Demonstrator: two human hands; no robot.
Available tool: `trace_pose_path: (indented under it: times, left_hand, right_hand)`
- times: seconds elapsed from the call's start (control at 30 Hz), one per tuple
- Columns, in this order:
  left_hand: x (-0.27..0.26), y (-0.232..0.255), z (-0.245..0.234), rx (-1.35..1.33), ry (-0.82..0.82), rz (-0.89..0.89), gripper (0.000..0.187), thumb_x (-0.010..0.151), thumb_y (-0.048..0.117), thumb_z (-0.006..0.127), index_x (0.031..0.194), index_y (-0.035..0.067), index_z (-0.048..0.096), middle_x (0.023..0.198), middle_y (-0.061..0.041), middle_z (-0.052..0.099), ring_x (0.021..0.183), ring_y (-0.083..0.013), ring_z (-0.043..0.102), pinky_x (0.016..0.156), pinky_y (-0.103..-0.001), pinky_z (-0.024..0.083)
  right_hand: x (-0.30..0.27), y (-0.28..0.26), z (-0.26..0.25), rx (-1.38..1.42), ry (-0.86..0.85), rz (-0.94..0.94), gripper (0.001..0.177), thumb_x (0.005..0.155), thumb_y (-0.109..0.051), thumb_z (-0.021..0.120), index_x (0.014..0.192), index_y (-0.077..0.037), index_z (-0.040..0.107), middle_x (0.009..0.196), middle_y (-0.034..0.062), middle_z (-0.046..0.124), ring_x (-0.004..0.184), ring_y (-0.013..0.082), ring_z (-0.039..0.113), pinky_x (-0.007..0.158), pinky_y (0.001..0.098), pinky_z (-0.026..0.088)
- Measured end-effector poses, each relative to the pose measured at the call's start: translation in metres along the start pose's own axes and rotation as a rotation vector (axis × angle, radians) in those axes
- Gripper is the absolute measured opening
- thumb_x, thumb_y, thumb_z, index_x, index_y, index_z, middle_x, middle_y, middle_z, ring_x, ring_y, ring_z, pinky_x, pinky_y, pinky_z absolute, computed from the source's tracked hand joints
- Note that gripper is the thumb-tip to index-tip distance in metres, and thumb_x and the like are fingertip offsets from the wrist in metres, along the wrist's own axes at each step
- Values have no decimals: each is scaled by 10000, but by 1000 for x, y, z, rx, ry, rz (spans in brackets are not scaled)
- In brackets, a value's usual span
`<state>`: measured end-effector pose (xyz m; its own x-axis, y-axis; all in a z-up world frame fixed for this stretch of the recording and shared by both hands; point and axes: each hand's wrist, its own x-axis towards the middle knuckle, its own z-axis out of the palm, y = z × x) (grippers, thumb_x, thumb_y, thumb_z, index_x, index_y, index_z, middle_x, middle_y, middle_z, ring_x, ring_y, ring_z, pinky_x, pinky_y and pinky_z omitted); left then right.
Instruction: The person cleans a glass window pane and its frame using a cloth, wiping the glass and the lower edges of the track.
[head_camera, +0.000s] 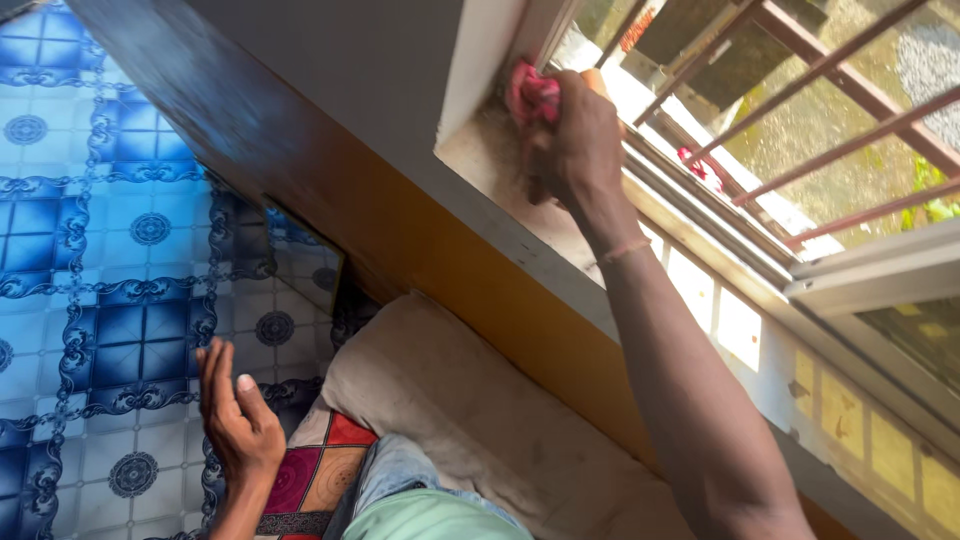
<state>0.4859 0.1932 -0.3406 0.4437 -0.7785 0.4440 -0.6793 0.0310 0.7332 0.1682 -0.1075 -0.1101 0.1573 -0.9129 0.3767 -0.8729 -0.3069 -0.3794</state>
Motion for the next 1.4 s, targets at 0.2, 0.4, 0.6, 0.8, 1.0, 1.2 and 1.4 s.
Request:
trace_pose_path:
  times: [0.2,0.4,0.6,0.8,1.0,1.2,1.4]
  left_hand:
    - [-3,25,39,-118,-114,-3,459,1089,193,393,1425,-99,508,1532,-271,498,1514,-426,390,1258,-498,302]
    - [16,91,81,-293,-197,44,470,1083,182,401,1464,-84,475,1560,-257,464,1503,-416,383,1231,-484,312]
    - [15,102,92,-325,-221,44,483,1082,207,412,1462,-84,473,1553,-264,464,1491,-422,391,1220,-482,321]
    - [4,84,77,-288,-215,-18,491,1093,246,396,1454,-77,478,1550,-266,470,1479,-419,411,1212,-476,334]
    - [-5,57,55,-254,-214,-111,517,1095,271,385,1458,-88,468,1546,-283,460,1463,-427,413,1195,-486,333]
    - [-25,3,59,-156,-204,-166,511,1089,255,398,1448,-100,474,1529,-305,466,1447,-447,419,1185,-494,337]
    - [-91,-103,66,203,-215,-376,561,1060,337,476,1425,-89,498,1528,-295,471,1427,-433,442,1187,-492,359]
  right_hand:
    - [-27,-30,16,-190,-22,-87,361,797,-102,747,1139,-22,663,1167,210,626,945,414,647,723,520,517]
    - [-12,-22,-6,-14,-160,50,325,891,-191,719,1202,-101,691,1171,164,666,962,352,714,832,478,565]
    - [-28,-46,12,-269,-83,-48,309,845,-165,734,1123,-40,682,1239,182,602,966,377,676,733,465,568]
    - [-18,-26,5,-107,-80,-110,309,838,-144,744,1132,-64,689,1237,141,582,967,377,669,755,517,524]
    - [-25,-46,24,-182,-92,-5,203,837,-66,715,1030,-28,666,1241,164,563,959,383,652,775,501,528]
    - [-53,-84,50,210,-178,269,187,957,-115,609,1139,-75,612,1262,114,577,1022,335,661,848,433,548]
    - [-114,-147,124,421,-157,-78,480,735,-28,724,1201,-94,632,1211,158,596,1118,374,632,937,412,542]
